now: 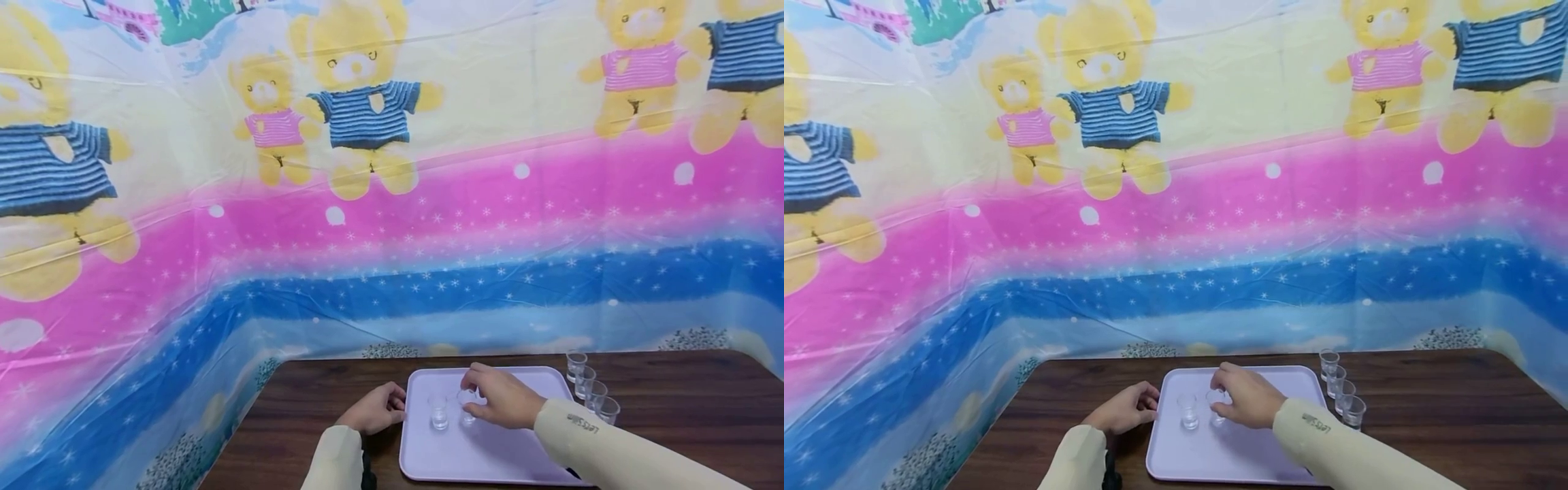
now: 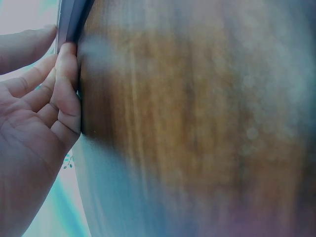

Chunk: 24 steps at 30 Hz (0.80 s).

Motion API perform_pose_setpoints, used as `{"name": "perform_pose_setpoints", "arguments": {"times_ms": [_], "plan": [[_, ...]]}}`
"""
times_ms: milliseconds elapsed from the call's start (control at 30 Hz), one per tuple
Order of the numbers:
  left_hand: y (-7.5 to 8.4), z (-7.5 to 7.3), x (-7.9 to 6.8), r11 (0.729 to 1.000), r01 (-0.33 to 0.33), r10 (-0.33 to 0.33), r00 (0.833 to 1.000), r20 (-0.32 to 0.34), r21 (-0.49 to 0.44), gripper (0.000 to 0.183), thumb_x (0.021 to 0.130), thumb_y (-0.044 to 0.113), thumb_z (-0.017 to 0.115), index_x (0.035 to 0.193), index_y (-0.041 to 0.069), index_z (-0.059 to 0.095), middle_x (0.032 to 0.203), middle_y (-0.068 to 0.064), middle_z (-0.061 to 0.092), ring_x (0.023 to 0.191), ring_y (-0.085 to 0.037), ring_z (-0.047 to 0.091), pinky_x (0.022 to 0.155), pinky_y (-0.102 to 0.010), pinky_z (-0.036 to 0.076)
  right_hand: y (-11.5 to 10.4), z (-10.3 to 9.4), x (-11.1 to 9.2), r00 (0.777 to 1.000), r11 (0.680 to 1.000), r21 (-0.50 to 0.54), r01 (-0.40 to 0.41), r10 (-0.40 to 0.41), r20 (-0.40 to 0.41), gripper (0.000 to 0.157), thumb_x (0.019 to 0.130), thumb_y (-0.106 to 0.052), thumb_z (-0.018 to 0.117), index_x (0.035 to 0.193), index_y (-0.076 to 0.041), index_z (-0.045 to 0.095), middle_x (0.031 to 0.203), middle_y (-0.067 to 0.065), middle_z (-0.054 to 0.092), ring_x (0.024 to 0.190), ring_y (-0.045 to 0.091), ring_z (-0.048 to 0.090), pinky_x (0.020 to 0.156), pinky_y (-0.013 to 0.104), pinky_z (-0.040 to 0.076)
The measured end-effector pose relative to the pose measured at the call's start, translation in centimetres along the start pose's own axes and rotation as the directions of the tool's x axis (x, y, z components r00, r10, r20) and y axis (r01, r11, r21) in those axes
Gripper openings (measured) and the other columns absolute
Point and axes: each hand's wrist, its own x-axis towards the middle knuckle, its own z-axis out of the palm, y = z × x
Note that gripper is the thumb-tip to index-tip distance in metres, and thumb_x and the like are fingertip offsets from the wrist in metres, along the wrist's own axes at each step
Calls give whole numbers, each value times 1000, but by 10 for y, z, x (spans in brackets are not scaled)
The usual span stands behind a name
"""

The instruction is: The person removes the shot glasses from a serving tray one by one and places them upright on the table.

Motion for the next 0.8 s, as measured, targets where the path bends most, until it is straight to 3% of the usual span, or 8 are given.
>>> {"name": "perform_pose_setpoints", "arguments": {"times_ms": [233, 500, 667, 800], "plan": [[-2, 1, 3, 1000, 13, -13, 1000, 6, -8, 25, 80, 12, 61, 101, 6, 50, 82, -1, 52, 71, -15, 50, 61, -31, 41, 8, -15, -12, 1000, 1000, -23, -2, 1, -20, 34, 76, -45, 59, 96, -18, 57, 85, -11, 48, 74, 7, 50, 62, 23, 42], [-1, 2, 2, 1000, 15, -15, 1000, 1, -8, 25, 79, 12, 62, 100, 6, 50, 81, -1, 52, 71, -15, 50, 62, -32, 41, 21, -43, -31, 997, 998, -54, -39, 35, -69, 26, 76, -39, 62, 94, -21, 57, 83, -15, 47, 72, 5, 48, 61, 22, 41], [1, 1, 1, 1000, 20, -20, 1000, 0, -3, 26, 79, 11, 62, 101, 5, 50, 82, -2, 52, 72, -16, 49, 62, -32, 41, 28, -62, -43, 997, 997, -40, -65, 63, -40, 27, 76, -43, 60, 93, -22, 57, 83, -15, 49, 73, 6, 49, 61, 22, 41], [1, 1, 0, 1000, 18, -18, 1000, 1, -1, 26, 79, 11, 61, 102, 5, 50, 82, -1, 52, 71, -16, 49, 62, -32, 41, 36, -74, -57, 996, 995, -51, -86, 85, -14, 25, 74, -36, 65, 92, -21, 58, 82, -14, 51, 72, 5, 49, 61, 23, 41]]}}
